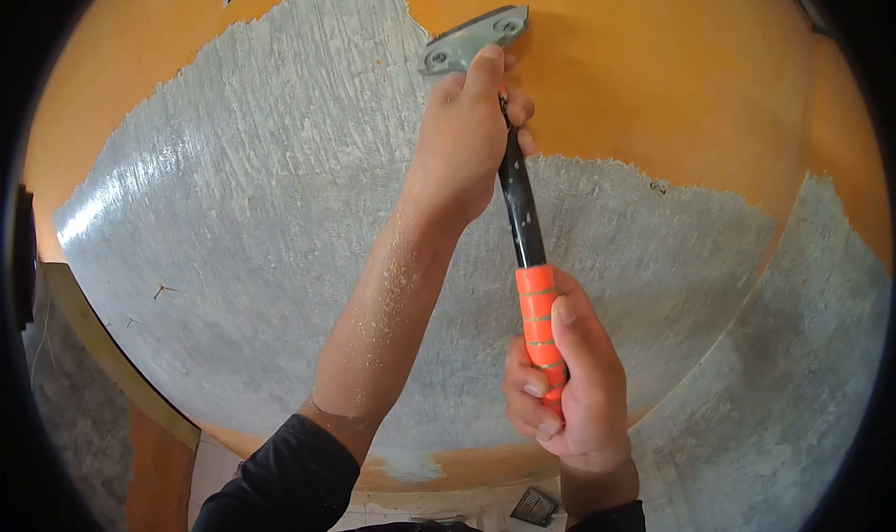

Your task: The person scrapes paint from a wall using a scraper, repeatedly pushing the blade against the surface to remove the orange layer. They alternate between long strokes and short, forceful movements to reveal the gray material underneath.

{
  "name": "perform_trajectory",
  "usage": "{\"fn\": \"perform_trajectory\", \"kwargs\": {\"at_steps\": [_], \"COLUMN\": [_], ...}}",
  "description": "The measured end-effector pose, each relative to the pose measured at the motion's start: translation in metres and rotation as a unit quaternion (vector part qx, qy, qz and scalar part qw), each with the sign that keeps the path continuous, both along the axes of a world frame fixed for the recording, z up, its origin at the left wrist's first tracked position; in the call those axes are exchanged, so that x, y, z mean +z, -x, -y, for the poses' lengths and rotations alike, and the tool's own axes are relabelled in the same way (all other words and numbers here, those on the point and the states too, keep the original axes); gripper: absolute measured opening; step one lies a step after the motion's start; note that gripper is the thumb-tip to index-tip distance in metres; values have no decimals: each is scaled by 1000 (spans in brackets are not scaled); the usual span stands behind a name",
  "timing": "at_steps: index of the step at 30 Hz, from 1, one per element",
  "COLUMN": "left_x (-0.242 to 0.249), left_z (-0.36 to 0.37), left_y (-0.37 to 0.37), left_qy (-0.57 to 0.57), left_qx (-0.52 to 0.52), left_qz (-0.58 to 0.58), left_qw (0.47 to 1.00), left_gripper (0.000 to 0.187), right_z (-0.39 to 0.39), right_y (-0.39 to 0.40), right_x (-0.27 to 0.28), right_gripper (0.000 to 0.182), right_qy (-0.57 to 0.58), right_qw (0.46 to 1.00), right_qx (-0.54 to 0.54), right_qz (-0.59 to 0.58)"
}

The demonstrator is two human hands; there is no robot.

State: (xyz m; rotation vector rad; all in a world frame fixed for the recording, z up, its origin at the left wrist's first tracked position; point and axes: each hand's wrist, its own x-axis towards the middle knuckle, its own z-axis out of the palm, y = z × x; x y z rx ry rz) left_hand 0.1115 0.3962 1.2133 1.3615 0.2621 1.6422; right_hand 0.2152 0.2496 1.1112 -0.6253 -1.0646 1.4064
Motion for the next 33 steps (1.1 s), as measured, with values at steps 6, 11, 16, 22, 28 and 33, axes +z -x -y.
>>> {"fn": "perform_trajectory", "kwargs": {"at_steps": [6, 11, 16, 22, 28, 33], "left_x": [-8, 8, -19, 9, -18, 5], "left_z": [-2, -2, 6, 3, 6, 1], "left_y": [4, 11, 8, 13, 2, 2], "left_qy": [-18, -19, 14, -5, 18, -8], "left_qx": [-5, -5, -17, -2, -47, -37], "left_qz": [-5, -7, -16, -18, -17, 10], "left_qw": [1000, 1000, 1000, 1000, 999, 999], "left_gripper": [40, 37, 39, 37, 37, 39], "right_z": [5, 2, 9, 5, 19, 8], "right_y": [1, 8, 1, 9, -2, 0], "right_x": [-5, 9, -19, 7, -15, 11], "right_gripper": [48, 47, 47, 44, 43, 44], "right_qy": [9, -2, 16, -21, 1, -20], "right_qw": [1000, 1000, 999, 1000, 1000, 999], "right_qx": [26, 7, 26, -5, -6, -34], "right_qz": [-13, 10, -17, 2, -17, 23]}}
